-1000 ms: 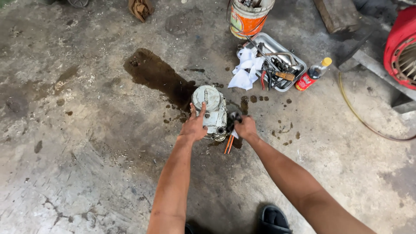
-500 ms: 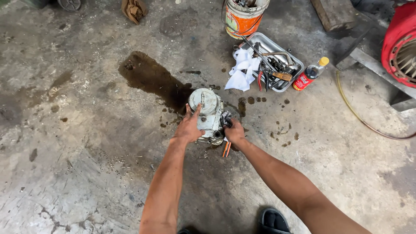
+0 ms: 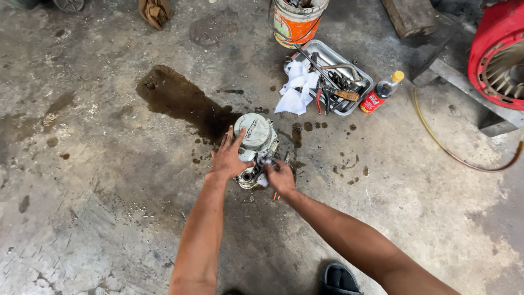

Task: The person uses a screwdriver to pry open a metal engine casing on the floor. After separating the two halves, they use a white cloth to wipe the exterior surfaces of the casing, removing grease and dirt.

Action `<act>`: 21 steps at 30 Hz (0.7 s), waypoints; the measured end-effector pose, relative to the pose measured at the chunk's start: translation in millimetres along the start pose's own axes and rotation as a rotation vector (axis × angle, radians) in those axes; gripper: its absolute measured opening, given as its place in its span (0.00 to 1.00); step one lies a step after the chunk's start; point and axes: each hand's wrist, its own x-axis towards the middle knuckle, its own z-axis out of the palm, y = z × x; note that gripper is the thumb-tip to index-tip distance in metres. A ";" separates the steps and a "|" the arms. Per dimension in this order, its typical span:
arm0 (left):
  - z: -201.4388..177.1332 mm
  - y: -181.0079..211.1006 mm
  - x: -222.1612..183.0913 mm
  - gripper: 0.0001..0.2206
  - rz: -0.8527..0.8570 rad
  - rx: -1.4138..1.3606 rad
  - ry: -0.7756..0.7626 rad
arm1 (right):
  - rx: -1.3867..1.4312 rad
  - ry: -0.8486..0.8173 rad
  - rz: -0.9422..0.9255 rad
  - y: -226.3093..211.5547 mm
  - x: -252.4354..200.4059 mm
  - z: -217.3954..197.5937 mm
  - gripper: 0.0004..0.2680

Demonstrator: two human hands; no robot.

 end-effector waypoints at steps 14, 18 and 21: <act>-6.5 18.3 -9.3 0.55 -0.051 0.030 -0.066 | 0.272 0.299 -0.249 -26.7 116.8 0.7 0.08; -11.7 20.8 -14.6 0.55 -0.052 -0.007 -0.060 | 0.086 0.231 -0.291 -10.4 167.8 -10.9 0.11; -12.0 19.8 -13.5 0.54 -0.055 -0.014 -0.054 | 0.077 0.024 -0.302 -104.8 25.1 -32.4 0.17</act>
